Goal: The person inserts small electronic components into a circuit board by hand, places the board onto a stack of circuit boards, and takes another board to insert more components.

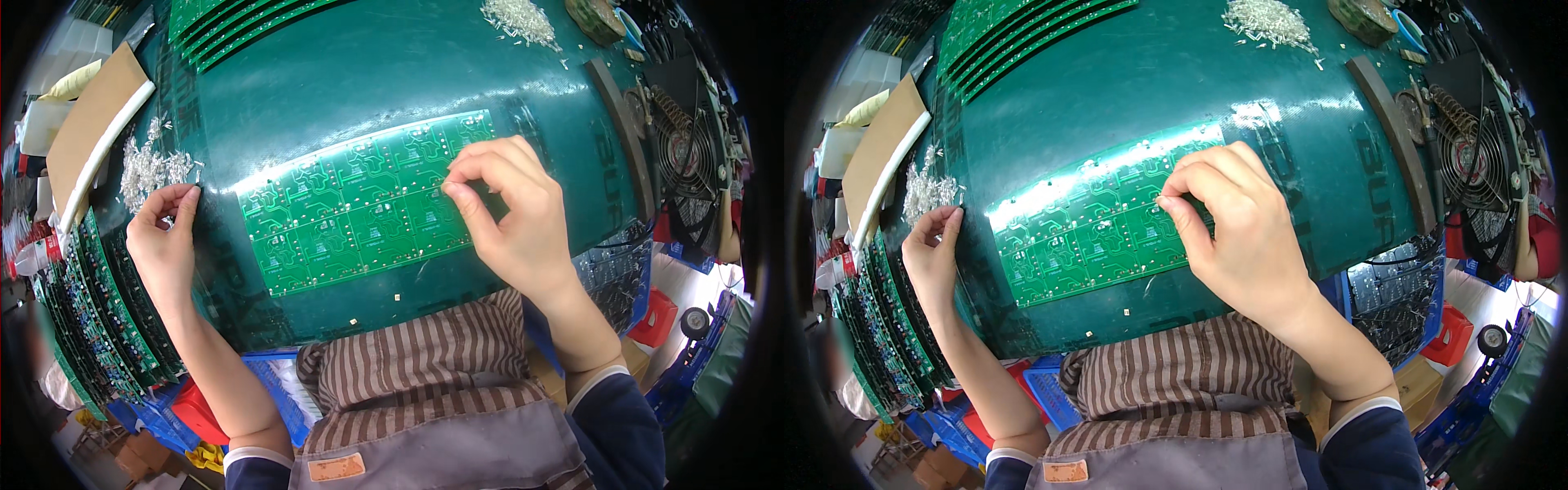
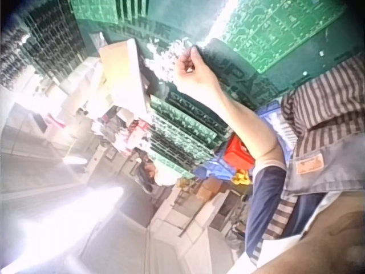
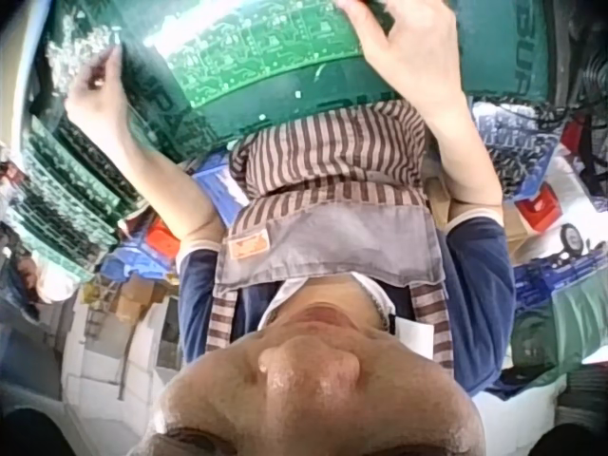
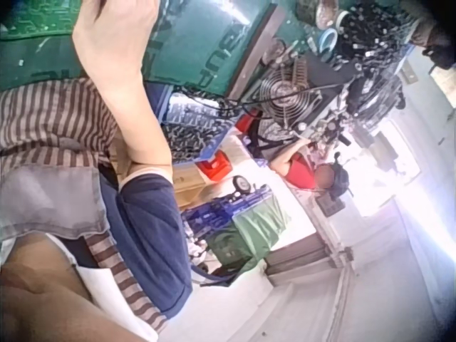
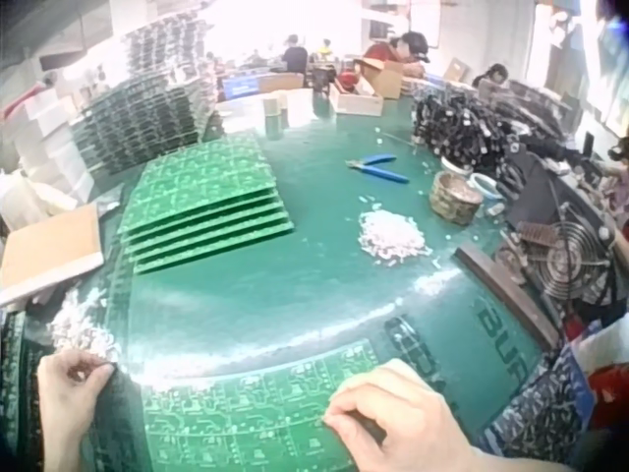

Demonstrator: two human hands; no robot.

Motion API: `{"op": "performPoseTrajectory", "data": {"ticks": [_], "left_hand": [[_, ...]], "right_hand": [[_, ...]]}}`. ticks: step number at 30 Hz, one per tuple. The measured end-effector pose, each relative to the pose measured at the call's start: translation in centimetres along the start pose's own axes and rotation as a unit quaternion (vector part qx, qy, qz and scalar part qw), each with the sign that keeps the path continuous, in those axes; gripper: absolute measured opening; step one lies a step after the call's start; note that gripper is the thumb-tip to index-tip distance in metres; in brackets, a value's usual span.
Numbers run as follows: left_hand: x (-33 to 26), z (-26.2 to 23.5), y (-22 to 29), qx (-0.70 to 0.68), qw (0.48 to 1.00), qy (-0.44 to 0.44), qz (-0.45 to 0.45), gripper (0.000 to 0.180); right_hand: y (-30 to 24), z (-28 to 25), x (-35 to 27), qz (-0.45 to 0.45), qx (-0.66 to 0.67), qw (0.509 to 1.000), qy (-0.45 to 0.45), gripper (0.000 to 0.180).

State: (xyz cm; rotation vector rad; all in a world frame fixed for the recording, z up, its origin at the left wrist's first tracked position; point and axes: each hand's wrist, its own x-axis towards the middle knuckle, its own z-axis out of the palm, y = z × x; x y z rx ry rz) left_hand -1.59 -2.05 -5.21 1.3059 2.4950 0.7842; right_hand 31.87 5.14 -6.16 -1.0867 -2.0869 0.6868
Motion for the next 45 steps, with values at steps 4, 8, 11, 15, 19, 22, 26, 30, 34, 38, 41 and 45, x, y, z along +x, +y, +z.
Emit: {"op": "performPoseTrajectory", "data": {"ticks": [4,8,11,15,19,22,26,30,34,38,41,45], "left_hand": [[0.3,0.2,-0.5,0.017,0.997,0.061,0.033,0.018],[0.6,0.1,-1.0,-0.03,0.999,0.003,0.031,0.017],[0.7,-0.2,-1.0,-0.043,0.999,-0.011,0.018,0.016],[0.9,-0.8,-2.0,-0.051,0.998,-0.023,0.017,0.017],[0.3,-1.0,-0.7,0.032,0.999,0.009,0.014,0.018],[0.1,-1.0,-0.2,0.052,0.998,0.014,-0.029,0.017],[-0.6,-0.4,-0.6,0.116,0.987,0.05,0.097,0.01],[-1.4,-0.2,-0.5,0.127,0.979,0.056,0.15,0.006],[-2.6,-0.2,1.5,0.094,0.982,0.03,0.158,0.003],[-3.0,0.5,2.0,0.096,0.97,0.052,0.216,0.009],[-3.2,0.5,1.9,0.109,0.97,0.055,0.212,0.014],[-2.7,0.4,2.2,0.157,0.957,0.032,0.244,0.015]], "right_hand": [[0.0,0.0,0.1,0.0,-0.004,1.0,-0.006,0.01],[-0.1,0.0,0.2,0.003,-0.005,1.0,-0.008,0.01],[-0.1,-0.1,0.1,0.008,-0.006,1.0,-0.009,0.01],[-0.2,-0.1,0.0,-0.007,-0.013,1.0,-0.002,0.01],[-0.5,0.2,0.0,-0.049,-0.055,0.997,0.003,0.011],[-0.7,0.1,-0.1,-0.066,-0.089,0.994,-0.001,0.013],[-0.7,-0.5,0.2,-0.093,-0.125,0.988,-0.013,0.011],[1.1,-1.9,1.5,-0.06,-0.012,0.996,-0.058,0.01],[5.5,-4.2,5.6,0.0,-0.075,0.997,0.008,0.01],[10.3,-5.1,8.5,0.029,-0.194,0.977,0.089,0.01],[11.2,-4.7,8.9,0.027,-0.191,0.977,0.089,0.011],[11.3,-4.9,9.0,0.082,-0.183,0.975,0.101,0.014]]}}
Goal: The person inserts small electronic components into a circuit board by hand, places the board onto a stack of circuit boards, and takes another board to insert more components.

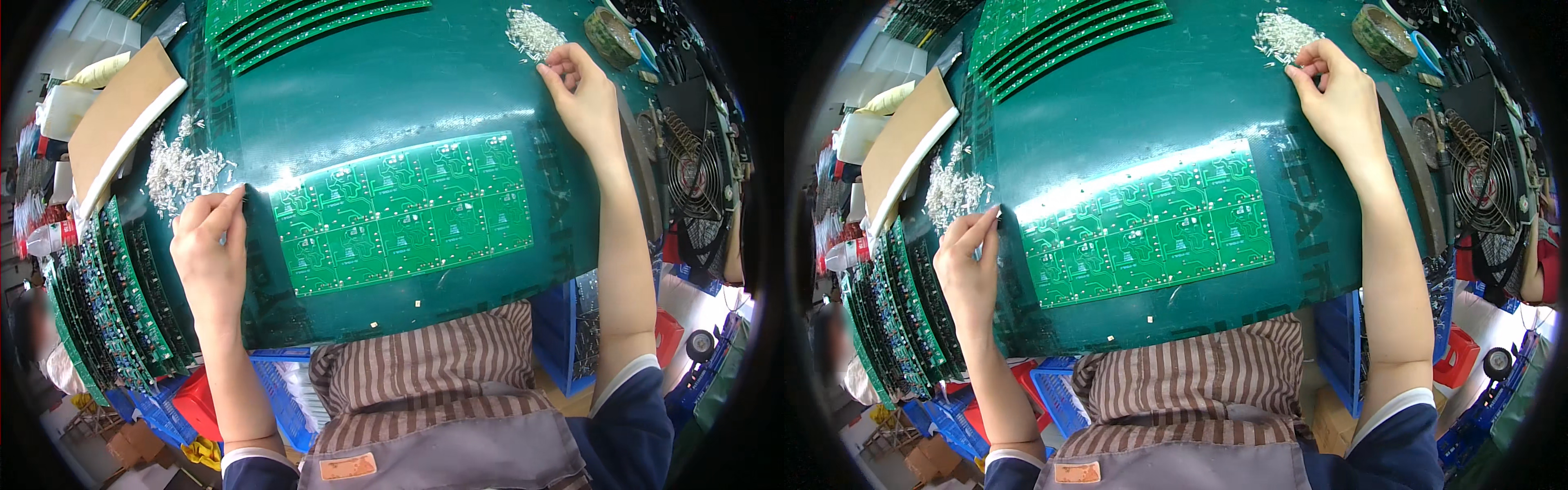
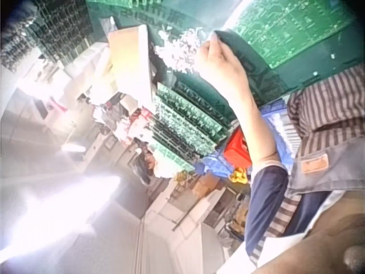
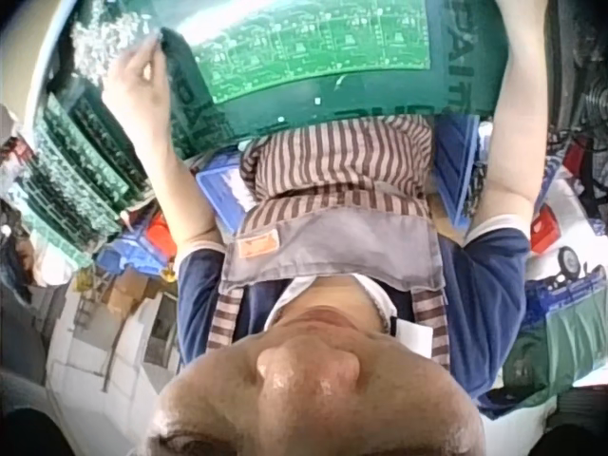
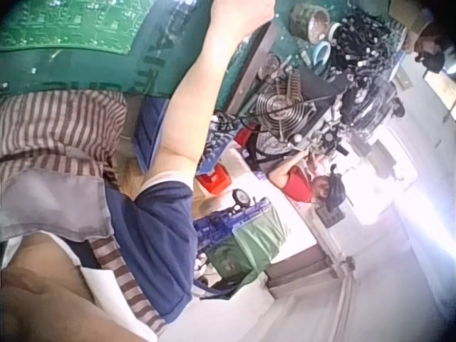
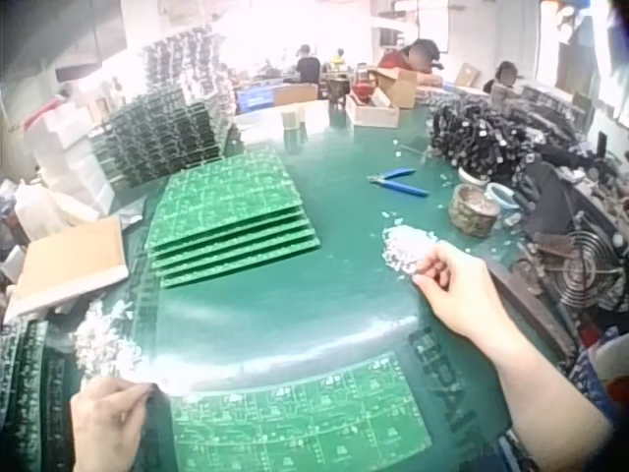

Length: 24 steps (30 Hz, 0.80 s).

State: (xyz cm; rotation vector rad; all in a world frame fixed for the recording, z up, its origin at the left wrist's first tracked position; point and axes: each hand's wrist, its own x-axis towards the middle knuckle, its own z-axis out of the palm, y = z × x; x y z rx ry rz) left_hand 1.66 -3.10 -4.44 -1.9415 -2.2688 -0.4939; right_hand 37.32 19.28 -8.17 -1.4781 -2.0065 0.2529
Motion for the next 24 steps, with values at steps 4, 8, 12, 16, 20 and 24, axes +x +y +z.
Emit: {"op": "performPoseTrajectory", "data": {"ticks": [4,8,12,16,20,24], "left_hand": [[0.0,0.3,0.0,-0.01,1.0,0.001,-0.025,0.017],[0.0,0.2,-0.2,0.004,1.0,0.005,-0.001,0.016],[0.0,0.3,-0.1,0.01,0.999,0.022,0.033,0.018],[0.0,1.1,0.2,-0.026,0.997,0.07,0.011,0.018],[0.0,0.5,1.4,-0.049,0.997,0.066,-0.016,0.013],[-0.8,-0.4,4.7,-0.205,0.978,0.004,-0.048,0.012]], "right_hand": [[-0.5,0.3,0.0,0.025,0.01,1.0,-0.005,0.024],[-1.1,1.3,-0.1,0.026,0.019,0.999,0.014,0.024],[-1.3,1.9,-0.3,-0.01,-0.007,1.0,0.029,0.02],[-1.2,2.0,-0.4,-0.035,0.013,0.997,0.06,0.018],[-1.5,1.7,-0.5,0.003,0.027,0.998,0.049,0.018],[-2.0,2.0,-1.0,-0.05,0.05,0.993,0.099,0.016]]}}
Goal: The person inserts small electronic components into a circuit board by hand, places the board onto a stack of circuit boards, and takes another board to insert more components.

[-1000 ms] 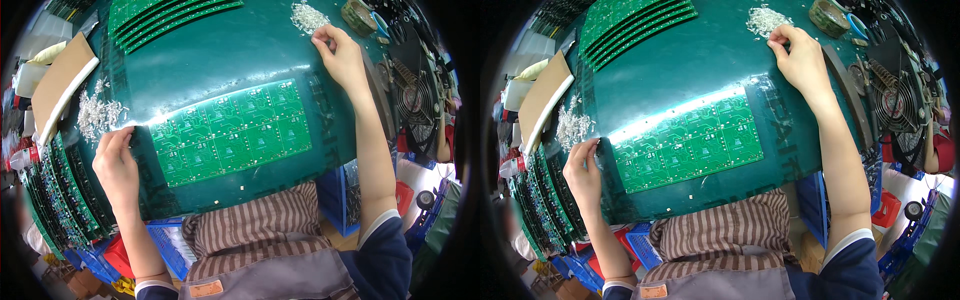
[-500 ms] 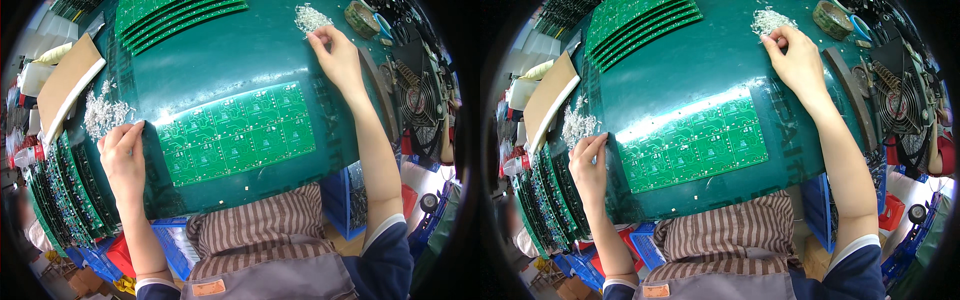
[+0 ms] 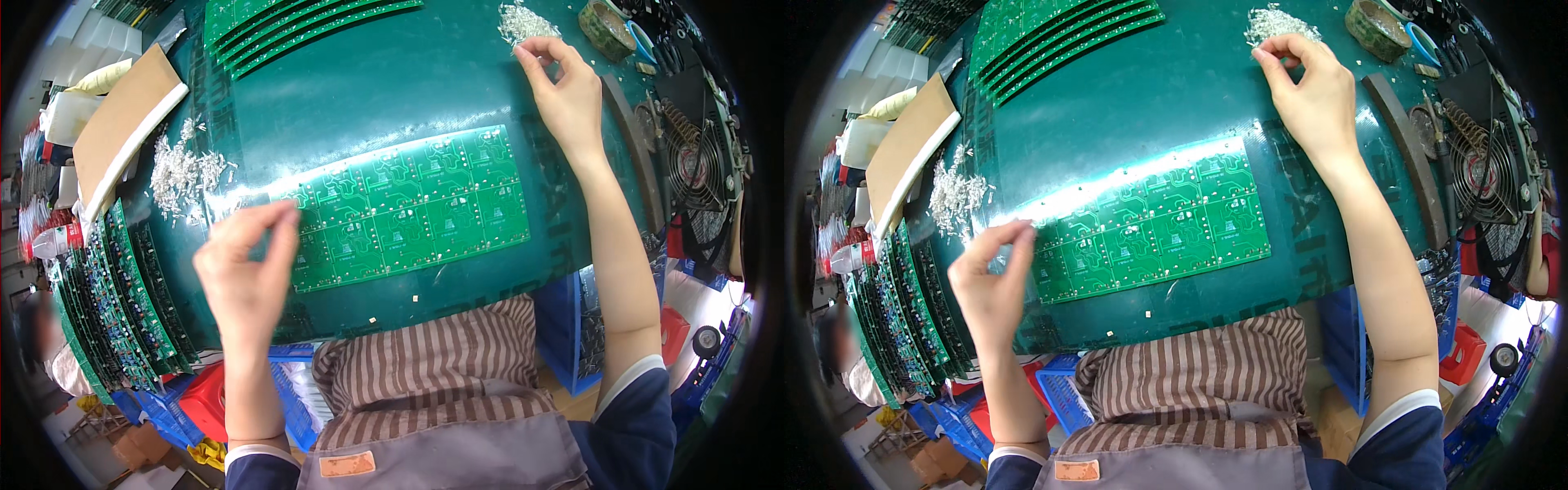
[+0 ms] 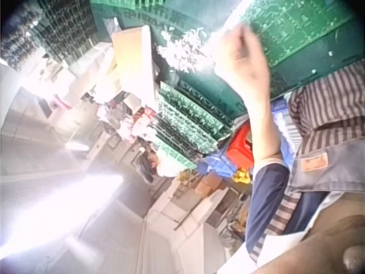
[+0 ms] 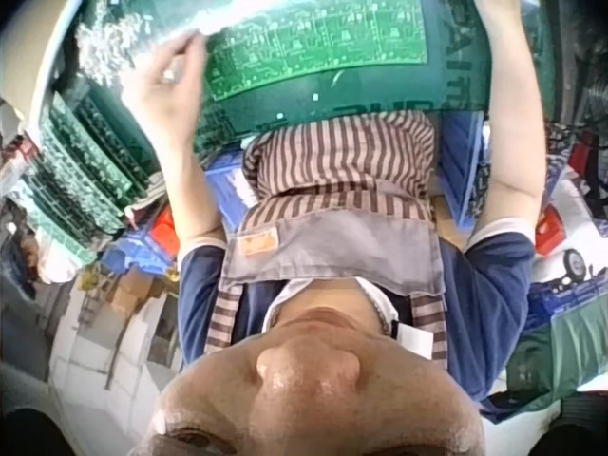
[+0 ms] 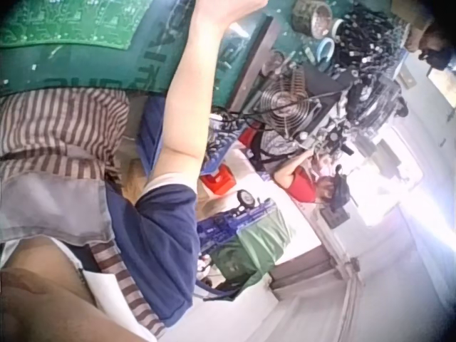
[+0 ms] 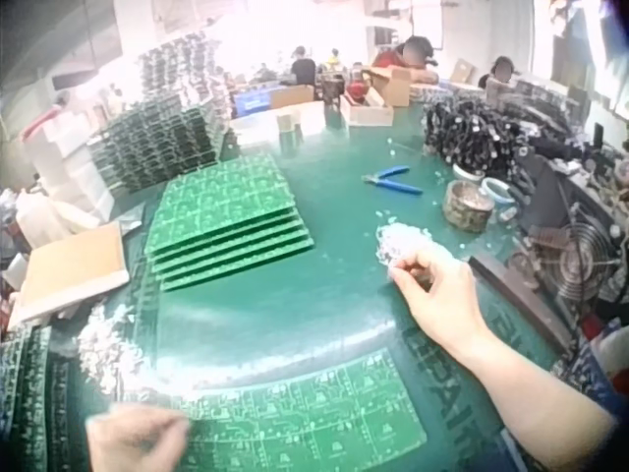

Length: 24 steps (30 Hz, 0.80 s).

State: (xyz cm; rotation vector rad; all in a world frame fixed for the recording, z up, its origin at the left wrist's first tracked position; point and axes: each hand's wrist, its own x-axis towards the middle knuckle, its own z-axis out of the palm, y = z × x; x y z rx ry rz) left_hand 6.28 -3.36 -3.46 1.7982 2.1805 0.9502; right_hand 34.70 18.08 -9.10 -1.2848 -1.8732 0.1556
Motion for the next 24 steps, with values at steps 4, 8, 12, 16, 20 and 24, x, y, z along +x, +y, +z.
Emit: {"op": "performPoseTrajectory", "data": {"ticks": [4,8,12,16,20,24], "left_hand": [[-1.1,1.3,2.0,-0.058,0.995,-0.077,-0.015,0.01],[-1.0,2.0,2.2,-0.049,0.995,-0.078,-0.023,0.006],[-0.7,2.2,2.3,-0.038,0.995,-0.086,-0.023,0.007],[-0.8,2.1,2.5,-0.035,0.995,-0.09,-0.029,0.007],[-0.6,2.2,2.8,-0.046,0.993,-0.088,-0.066,0.007],[-0.7,2.3,2.7,-0.063,0.991,-0.082,-0.09,0.006]], "right_hand": [[-1.8,-0.4,-0.9,0.002,0.069,0.997,-0.025,0.012],[-2.0,-1.2,-1.3,0.018,0.071,0.995,-0.062,0.009],[-0.9,-1.3,-1.4,0.022,0.11,0.991,-0.07,0.01],[-0.8,-1.6,-1.3,0.027,0.132,0.988,-0.074,0.011],[-1.0,-2.1,-1.3,0.031,0.124,0.988,-0.082,0.011],[-2.7,-3.4,-1.7,0.037,0.095,0.989,-0.11,0.01]]}}
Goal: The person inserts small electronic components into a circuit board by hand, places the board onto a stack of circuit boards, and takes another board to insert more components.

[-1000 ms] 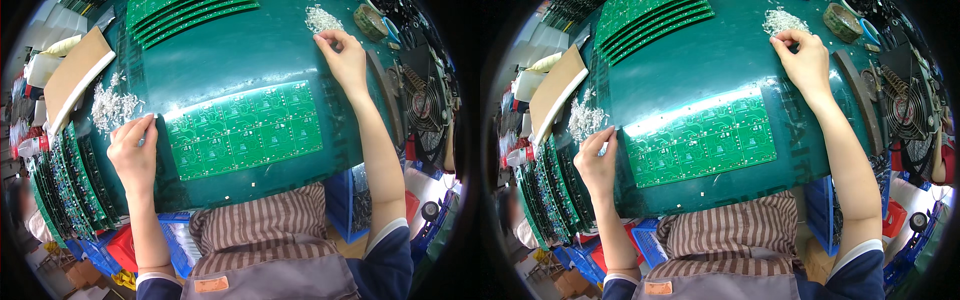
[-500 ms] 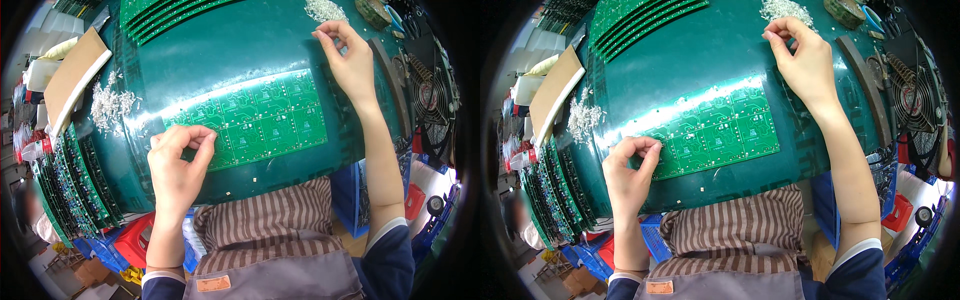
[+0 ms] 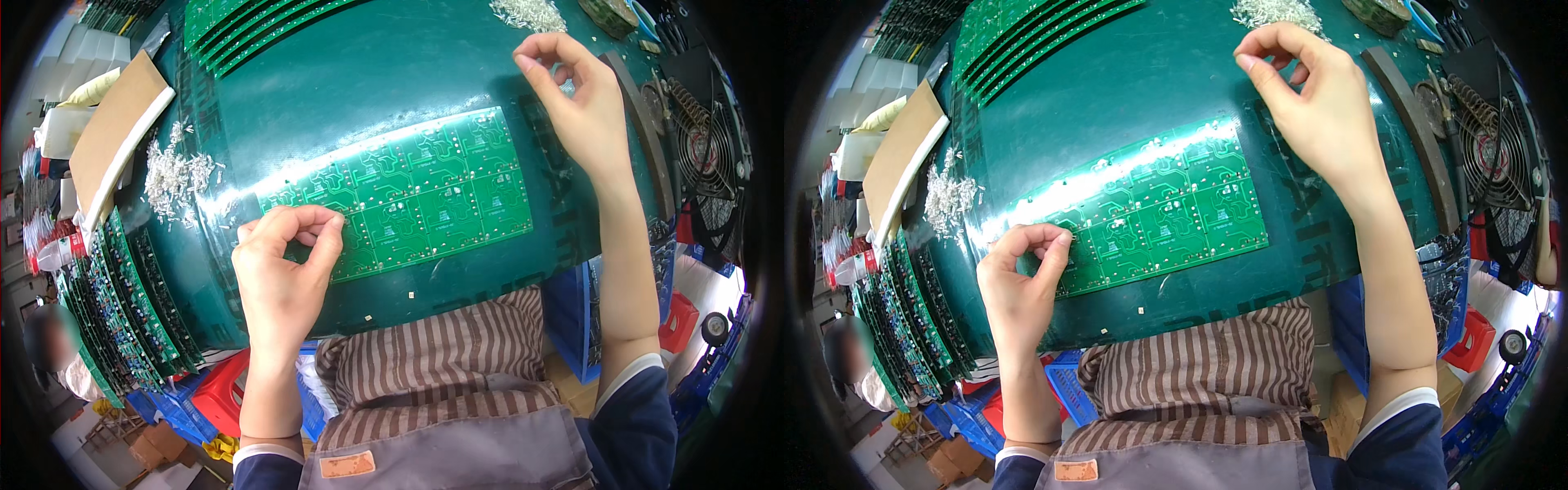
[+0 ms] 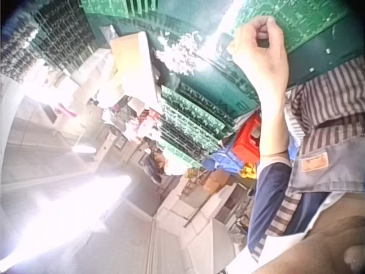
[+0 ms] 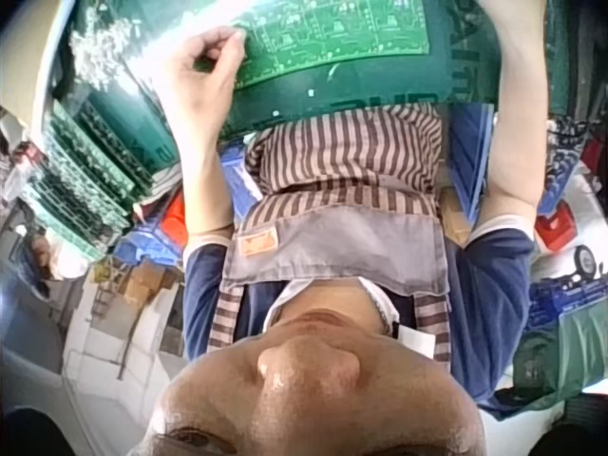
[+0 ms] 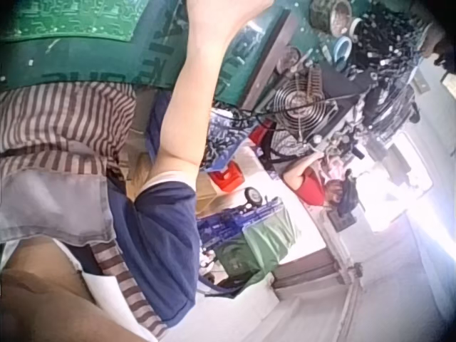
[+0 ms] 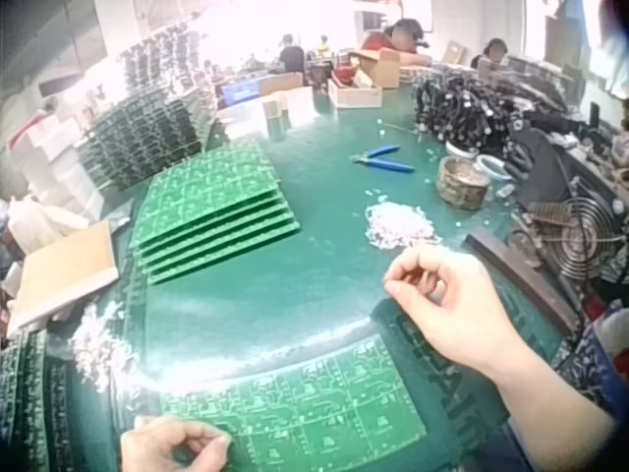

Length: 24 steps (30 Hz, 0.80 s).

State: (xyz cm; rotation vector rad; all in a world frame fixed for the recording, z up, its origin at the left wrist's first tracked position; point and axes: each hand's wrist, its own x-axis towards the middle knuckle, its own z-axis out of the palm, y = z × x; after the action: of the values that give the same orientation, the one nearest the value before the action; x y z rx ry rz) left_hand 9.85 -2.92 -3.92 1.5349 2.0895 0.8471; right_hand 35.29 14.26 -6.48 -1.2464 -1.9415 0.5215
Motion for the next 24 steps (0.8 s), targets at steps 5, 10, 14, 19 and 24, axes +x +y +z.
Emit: {"op": "performPoseTrajectory", "data": {"ticks": [5,10,14,19,24], "left_hand": [[0.1,-0.3,0.1,0.032,0.999,-0.004,0.031,0.006],[0.3,-0.4,1.0,0.099,0.988,-0.008,0.114,0.006],[0.5,-0.6,1.5,0.158,0.977,-0.016,0.141,0.007],[0.7,-0.8,2.0,0.191,0.969,-0.033,0.155,0.008],[0.7,-0.8,1.9,0.19,0.968,-0.045,0.158,0.007]], "right_hand": [[-2.8,-0.3,-3.9,0.015,0.134,0.987,-0.085,0.004],[-4.1,-0.9,-7.3,0.049,0.112,0.989,-0.086,0.007],[-4.0,-0.6,-7.7,0.018,0.119,0.989,-0.087,0.009],[-4.0,-0.5,-7.5,0.019,0.109,0.989,-0.095,0.009],[-3.4,-0.6,-7.6,0.039,0.138,0.987,-0.077,0.008]]}}
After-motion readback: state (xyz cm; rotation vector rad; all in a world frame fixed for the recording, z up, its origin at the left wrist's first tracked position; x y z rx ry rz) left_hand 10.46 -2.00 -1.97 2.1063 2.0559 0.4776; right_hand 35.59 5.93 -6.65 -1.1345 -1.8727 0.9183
